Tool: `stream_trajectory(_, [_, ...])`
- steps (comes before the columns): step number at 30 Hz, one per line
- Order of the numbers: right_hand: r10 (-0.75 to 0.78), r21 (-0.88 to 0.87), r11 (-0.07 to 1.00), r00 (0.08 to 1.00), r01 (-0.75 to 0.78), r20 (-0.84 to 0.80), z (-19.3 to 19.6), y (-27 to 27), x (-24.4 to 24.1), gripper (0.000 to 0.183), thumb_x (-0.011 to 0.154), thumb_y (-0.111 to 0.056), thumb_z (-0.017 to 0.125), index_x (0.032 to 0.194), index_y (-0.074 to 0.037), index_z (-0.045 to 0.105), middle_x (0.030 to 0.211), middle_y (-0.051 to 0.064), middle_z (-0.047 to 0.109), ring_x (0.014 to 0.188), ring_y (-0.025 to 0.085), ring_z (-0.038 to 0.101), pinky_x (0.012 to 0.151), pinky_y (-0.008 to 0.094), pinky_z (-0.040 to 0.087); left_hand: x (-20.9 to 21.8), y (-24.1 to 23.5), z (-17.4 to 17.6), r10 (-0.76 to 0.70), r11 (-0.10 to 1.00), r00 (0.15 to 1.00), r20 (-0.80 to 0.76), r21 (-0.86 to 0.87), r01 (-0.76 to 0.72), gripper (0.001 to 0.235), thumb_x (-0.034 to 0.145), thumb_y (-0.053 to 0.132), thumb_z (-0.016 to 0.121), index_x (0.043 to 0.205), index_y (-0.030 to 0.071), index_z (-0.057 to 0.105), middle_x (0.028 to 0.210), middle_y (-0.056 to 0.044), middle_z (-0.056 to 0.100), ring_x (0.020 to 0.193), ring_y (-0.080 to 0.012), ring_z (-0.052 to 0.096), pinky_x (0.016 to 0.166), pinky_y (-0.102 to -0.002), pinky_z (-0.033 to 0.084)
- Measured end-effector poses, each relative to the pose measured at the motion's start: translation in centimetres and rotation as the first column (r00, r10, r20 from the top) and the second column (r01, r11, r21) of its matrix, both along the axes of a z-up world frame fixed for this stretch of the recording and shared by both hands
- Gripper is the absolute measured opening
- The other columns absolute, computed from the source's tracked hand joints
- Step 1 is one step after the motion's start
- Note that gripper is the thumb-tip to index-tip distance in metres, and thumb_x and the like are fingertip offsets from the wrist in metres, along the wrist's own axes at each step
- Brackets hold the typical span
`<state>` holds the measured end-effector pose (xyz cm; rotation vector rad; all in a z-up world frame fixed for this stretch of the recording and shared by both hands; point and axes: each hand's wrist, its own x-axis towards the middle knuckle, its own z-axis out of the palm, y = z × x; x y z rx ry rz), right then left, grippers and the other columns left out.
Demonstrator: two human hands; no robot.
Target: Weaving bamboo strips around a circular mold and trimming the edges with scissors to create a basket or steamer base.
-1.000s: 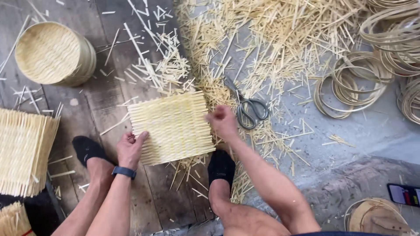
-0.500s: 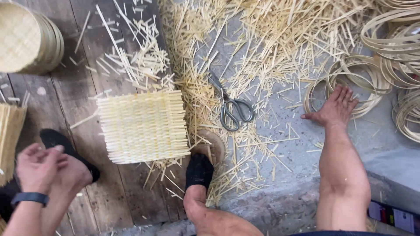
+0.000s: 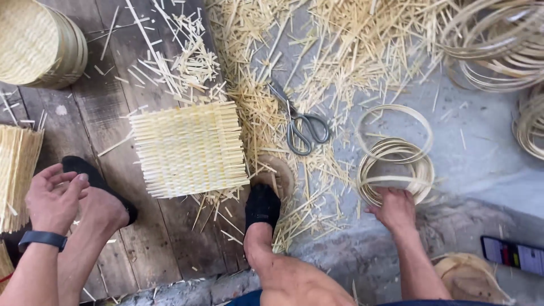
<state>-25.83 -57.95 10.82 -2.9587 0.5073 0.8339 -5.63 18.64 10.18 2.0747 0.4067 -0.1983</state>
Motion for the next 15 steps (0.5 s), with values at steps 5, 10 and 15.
stream_trajectory(5, [-0.147, 0.08, 0.988, 0.956, 0.131, 0.255, 4.1, 2.8, -2.5, 0.057, 0.069, -0.045, 0.086, 0.112, -0.01, 0.075, 0.11, 0.013, 0.075, 0.108, 0.031, 0.068, 0.101, 0.043, 0.049, 1.2, -2.6, -0.4, -0.036, 0.999, 0.999, 0.031, 0.0, 0.036, 0.057, 0.1, 0.005, 0.075, 0.146, -0.007, 0.044, 0.128, -0.019, 0.063, 0.102, -0.0226, 0.069, 0.078, -0.033, 0.06])
stream_trajectory(10, [-0.217, 0.072, 0.976, 0.909, 0.205, 0.356, 5.6, 4.3, 3.4, 0.033, 0.091, -0.043, 0.079, 0.106, -0.014, 0.075, 0.101, 0.007, 0.076, 0.1, 0.024, 0.072, 0.096, 0.038, 0.053, 1.4, -4.3, -0.7, -0.062, 0.998, 0.995, 0.073, 0.032, 0.06, 0.057, 0.098, 0.007, 0.076, 0.146, -0.005, 0.047, 0.129, -0.017, 0.064, 0.102, -0.0199, 0.068, 0.08, -0.031, 0.06])
stream_trajectory(15, [0.248, -0.129, 0.967, 0.931, -0.221, 0.268, -1.6, 3.7, 11.3, 0.033, 0.075, -0.037, 0.081, 0.098, -0.015, 0.075, 0.098, 0.008, 0.073, 0.099, 0.029, 0.068, 0.09, 0.047, 0.049, 1.8, -5.9, 1.6, -0.101, 0.988, 0.983, 0.153, 0.135, 0.08, 0.052, 0.098, 0.009, 0.078, 0.142, -0.005, 0.054, 0.127, -0.013, 0.067, 0.097, -0.017, 0.069, 0.082, -0.027, 0.056])
